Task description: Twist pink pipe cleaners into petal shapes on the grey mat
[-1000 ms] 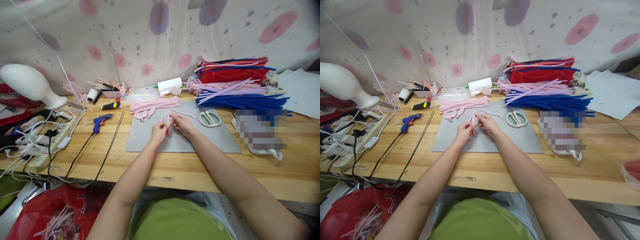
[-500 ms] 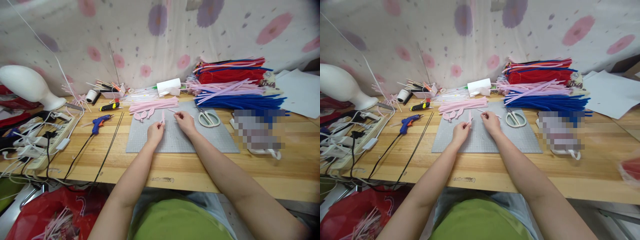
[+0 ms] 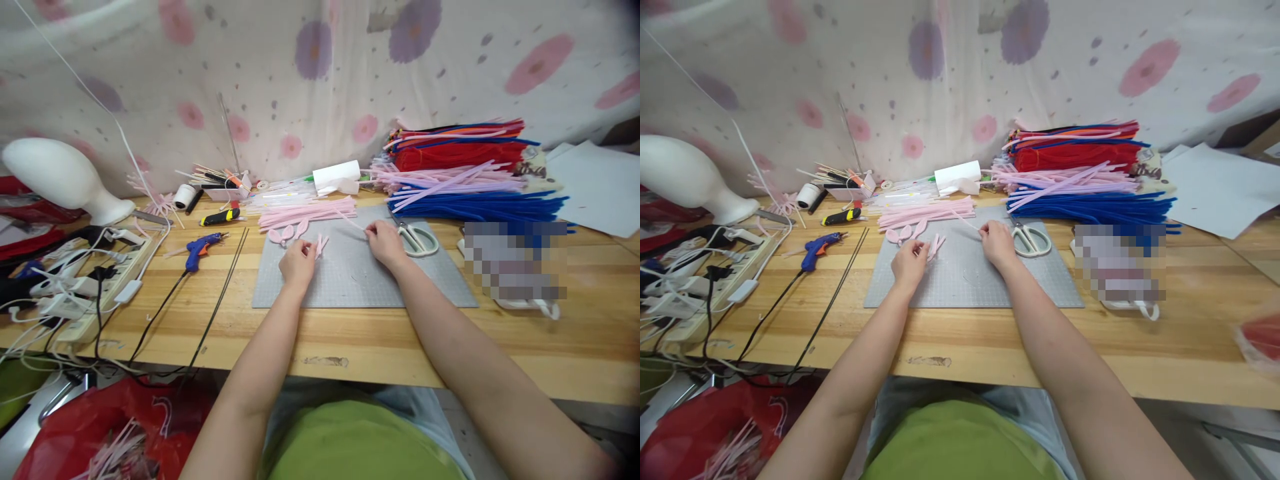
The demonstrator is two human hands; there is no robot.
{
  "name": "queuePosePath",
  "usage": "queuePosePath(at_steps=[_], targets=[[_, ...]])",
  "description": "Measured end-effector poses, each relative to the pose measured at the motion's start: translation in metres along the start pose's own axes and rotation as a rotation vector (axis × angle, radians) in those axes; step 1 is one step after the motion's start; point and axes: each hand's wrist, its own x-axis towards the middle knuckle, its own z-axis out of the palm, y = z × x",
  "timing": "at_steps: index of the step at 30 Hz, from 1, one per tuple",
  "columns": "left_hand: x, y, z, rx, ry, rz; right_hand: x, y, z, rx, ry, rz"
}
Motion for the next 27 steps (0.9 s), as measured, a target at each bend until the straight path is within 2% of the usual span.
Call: queuePosePath(at_steps=[2,4,9,11,13,15,17,18,20,23,27], targets=[[0.001,-0.001,-0.002,-0.019,0.056,0.018,-0.004,-0.006,-0.001,0.1,-0.011,-0.032],[0.001,-0.002,0.0,-0.017,0.065,0.028,-0.009,-0.01,0.0,0.127,-0.011,-0.026],[0.002,-0.005,0.017,0.123,0.015,0.167,-0.011,-0.01,0.005,-0.012,0.096,0.003],[0.003,-0.006,0.02,0.111,0.066,0.214,-0.011,-0.011,0.007,0.012,0.174,-0.042],[0.004,-0.006,0.019,0.058,0.157,0.276,-0.011,-0.014,0.009,0.136,0.188,-0.071],[0.004,-0.004,0.015,0.017,0.252,0.368,-0.013,-0.02,0.011,0.373,0.073,-0.069],[0.002,-0.002,0.012,0.013,0.308,0.463,-0.015,-0.029,0.013,0.677,-0.123,-0.012],[0.0,0.0,0.011,0.022,0.315,0.503,-0.017,-0.033,0.013,0.813,-0.213,0.028],[-0.003,0.004,0.011,0.042,0.283,0.572,-0.019,-0.041,0.014,0.995,-0.299,0.096],[-0.01,0.009,0.015,0.039,0.175,0.644,-0.022,-0.048,0.011,1.073,-0.294,0.133],[-0.016,0.014,0.016,0.014,0.02,0.65,-0.025,-0.049,0.006,1.016,-0.345,0.08]])
